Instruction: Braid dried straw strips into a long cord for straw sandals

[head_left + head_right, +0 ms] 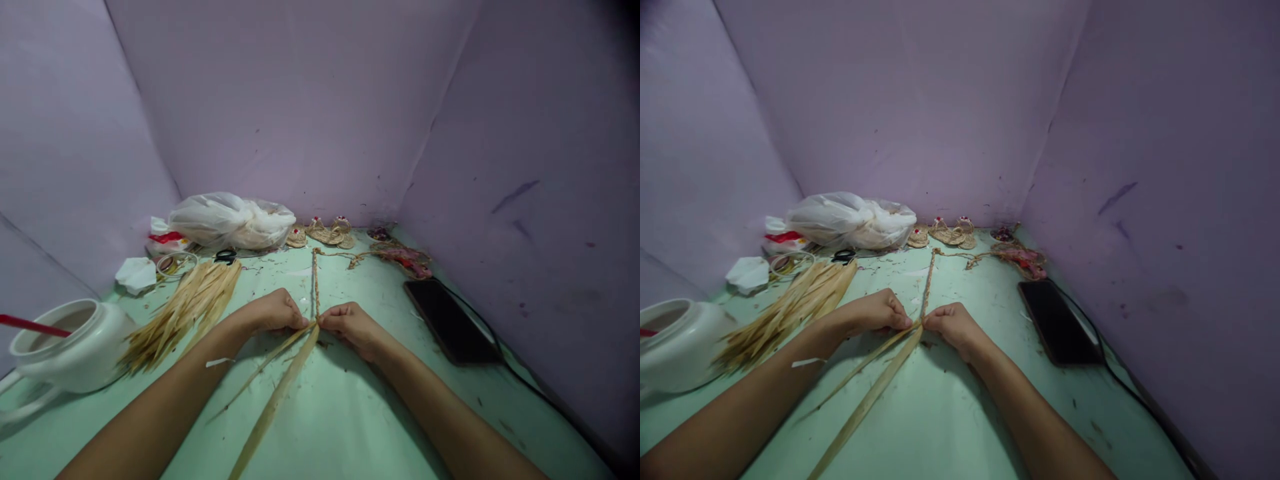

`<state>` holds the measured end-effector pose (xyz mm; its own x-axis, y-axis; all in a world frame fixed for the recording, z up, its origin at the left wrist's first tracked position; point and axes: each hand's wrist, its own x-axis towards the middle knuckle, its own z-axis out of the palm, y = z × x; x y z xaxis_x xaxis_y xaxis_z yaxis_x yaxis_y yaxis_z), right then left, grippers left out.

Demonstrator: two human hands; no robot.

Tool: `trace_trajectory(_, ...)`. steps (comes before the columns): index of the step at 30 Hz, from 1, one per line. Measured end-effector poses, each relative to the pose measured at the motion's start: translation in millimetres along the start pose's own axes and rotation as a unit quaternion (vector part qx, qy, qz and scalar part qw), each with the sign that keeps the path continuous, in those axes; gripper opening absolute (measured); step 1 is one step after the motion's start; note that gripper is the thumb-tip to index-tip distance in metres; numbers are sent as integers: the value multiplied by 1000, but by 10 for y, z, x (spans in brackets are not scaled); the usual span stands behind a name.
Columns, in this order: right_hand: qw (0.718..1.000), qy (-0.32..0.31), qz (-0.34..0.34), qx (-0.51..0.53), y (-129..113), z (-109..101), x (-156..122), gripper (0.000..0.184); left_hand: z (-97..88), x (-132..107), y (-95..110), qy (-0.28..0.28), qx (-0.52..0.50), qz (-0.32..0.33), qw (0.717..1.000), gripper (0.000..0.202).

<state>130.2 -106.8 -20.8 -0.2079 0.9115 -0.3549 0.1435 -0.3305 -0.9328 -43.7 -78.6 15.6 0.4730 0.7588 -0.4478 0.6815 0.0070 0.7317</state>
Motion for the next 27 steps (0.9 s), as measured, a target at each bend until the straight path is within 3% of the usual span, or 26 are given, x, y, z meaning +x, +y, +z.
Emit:
trace_trajectory(8,1000,2,9,-7,-1,4,0,12,27,7,7,-15,-42,20,999,26)
trace_trajectory(15,1000,7,-10,-11,2,43,5,10,120,132,51,47,-63,-56,995,8)
trace_trajectory(19,1000,-1,-18,-6,-15,65,-9,11,196,159,116,61,-70,-98,991,11)
trace_trajectory(23,999,-23,-31,-4,-33,70,-35,14,236,120,185,30,-143,-112,983,7)
trace_trajectory(27,999,-23,-29,17,-47,78,-53,14,245,93,181,12,-115,-105,988,10)
